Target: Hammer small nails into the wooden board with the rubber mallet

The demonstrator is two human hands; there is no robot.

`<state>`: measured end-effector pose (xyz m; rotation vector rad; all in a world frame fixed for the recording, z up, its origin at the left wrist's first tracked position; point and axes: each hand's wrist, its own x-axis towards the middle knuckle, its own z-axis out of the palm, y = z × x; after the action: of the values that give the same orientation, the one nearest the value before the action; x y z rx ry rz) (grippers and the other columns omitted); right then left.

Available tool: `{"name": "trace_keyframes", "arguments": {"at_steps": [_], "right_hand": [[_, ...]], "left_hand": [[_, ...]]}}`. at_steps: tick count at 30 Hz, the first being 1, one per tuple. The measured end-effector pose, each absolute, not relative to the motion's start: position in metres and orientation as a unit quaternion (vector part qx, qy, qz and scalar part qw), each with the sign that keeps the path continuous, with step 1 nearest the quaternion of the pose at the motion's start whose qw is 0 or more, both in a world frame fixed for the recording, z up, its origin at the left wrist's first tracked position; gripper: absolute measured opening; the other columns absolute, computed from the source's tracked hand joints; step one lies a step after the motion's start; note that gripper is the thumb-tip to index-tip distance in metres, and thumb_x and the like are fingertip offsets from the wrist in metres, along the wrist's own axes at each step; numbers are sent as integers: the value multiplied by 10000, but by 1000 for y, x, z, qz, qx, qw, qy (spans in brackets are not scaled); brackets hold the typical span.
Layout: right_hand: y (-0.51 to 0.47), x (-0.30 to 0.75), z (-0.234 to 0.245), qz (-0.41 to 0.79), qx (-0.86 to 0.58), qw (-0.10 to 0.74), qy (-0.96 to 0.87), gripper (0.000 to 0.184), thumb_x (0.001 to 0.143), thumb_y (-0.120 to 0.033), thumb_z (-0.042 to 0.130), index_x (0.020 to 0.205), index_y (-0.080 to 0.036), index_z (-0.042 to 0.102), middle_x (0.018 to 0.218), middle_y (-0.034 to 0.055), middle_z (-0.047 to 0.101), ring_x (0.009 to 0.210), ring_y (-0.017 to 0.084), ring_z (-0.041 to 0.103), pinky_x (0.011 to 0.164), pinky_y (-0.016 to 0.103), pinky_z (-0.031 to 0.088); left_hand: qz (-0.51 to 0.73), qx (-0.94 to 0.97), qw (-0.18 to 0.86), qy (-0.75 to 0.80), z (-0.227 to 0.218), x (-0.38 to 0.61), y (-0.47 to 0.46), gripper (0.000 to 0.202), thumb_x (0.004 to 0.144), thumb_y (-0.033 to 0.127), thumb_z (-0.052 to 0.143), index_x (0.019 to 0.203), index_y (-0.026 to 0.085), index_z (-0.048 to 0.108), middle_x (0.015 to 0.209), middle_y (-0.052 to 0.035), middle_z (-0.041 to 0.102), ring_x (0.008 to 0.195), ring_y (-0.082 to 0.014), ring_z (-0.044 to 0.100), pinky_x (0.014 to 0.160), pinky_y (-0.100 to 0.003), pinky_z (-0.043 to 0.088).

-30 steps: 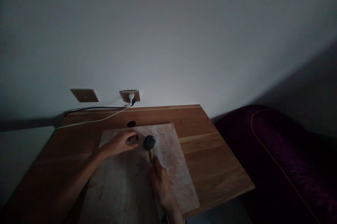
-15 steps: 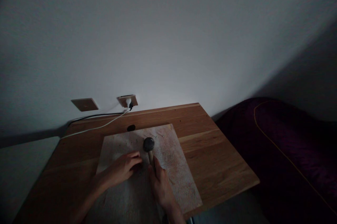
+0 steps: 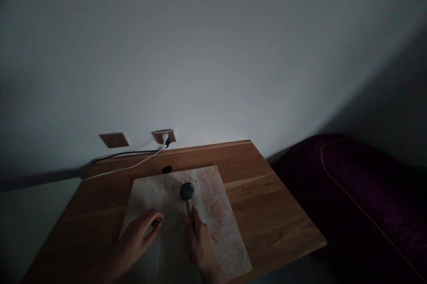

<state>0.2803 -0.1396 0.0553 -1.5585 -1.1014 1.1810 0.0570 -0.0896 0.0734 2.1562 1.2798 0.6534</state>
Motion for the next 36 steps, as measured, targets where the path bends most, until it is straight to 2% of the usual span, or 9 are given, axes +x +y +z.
{"name": "trace_keyframes", "arguments": {"at_steps": [3,7,13,16,21,27,30,33,36], "right_hand": [[-139,280,57,483,-623,422,-447,750,945,-755,534,1420,-190,662,1126,113,791,1036,284,738,899,344,575],[-139,281,51,487,-632,416,-437,817,893,-810,536,1391,-177,678,1266,130,759,1235,315,678,988,353,559],[-139,284,46,488,-625,417,-444,846,894,-785,548,1429,-138,652,1405,175,694,1385,372,584,1161,482,459],[-139,286,46,487,-635,406,-442,836,886,-775,569,1422,-140,662,1456,178,660,1430,374,542,1213,501,402],[-139,287,48,483,-631,406,-451,768,919,-751,555,1415,-176,675,1444,158,674,1426,350,554,1223,494,390],[-139,290,40,494,-641,392,-438,812,934,-736,557,1499,-154,598,1528,164,603,1471,348,505,1240,497,366],[-140,291,38,495,-648,378,-439,882,909,-782,541,1500,-130,595,1562,172,565,1502,358,460,1259,493,337],[-139,289,43,498,-655,370,-432,911,891,-812,523,1490,-130,605,1537,173,591,1500,373,459,1254,502,345],[-139,288,51,503,-647,371,-437,911,892,-814,516,1483,-127,608,1514,173,613,1486,377,477,1239,500,368]], "left_hand": [[253,797,261,482,76,66,-96,202,939,127,533,976,259,682,955,-52,711,881,-210,705,823,-303,566],[252,784,261,503,70,72,-107,230,896,85,553,953,254,699,963,-62,710,895,-216,701,834,-313,581],[254,769,276,518,55,65,-119,236,935,144,548,999,272,735,1015,-71,735,941,-228,723,873,-329,591],[234,766,274,532,56,62,-118,226,940,159,547,1003,266,735,1016,-65,742,936,-223,722,856,-319,579],[220,762,269,547,58,61,-113,181,912,131,546,922,245,686,939,-37,743,883,-207,719,819,-298,550],[282,740,253,556,49,56,-88,130,836,99,564,846,222,606,858,-24,721,828,-205,715,785,-309,538],[322,727,267,544,48,53,-64,119,842,131,569,890,222,628,851,-17,730,815,-197,720,778,-307,548],[363,706,280,540,48,53,-38,208,882,210,572,1046,226,700,881,-33,768,810,-199,736,775,-316,572],[385,699,280,534,44,55,-14,223,924,287,568,1038,224,749,956,-71,802,841,-219,754,781,-333,585]]}}
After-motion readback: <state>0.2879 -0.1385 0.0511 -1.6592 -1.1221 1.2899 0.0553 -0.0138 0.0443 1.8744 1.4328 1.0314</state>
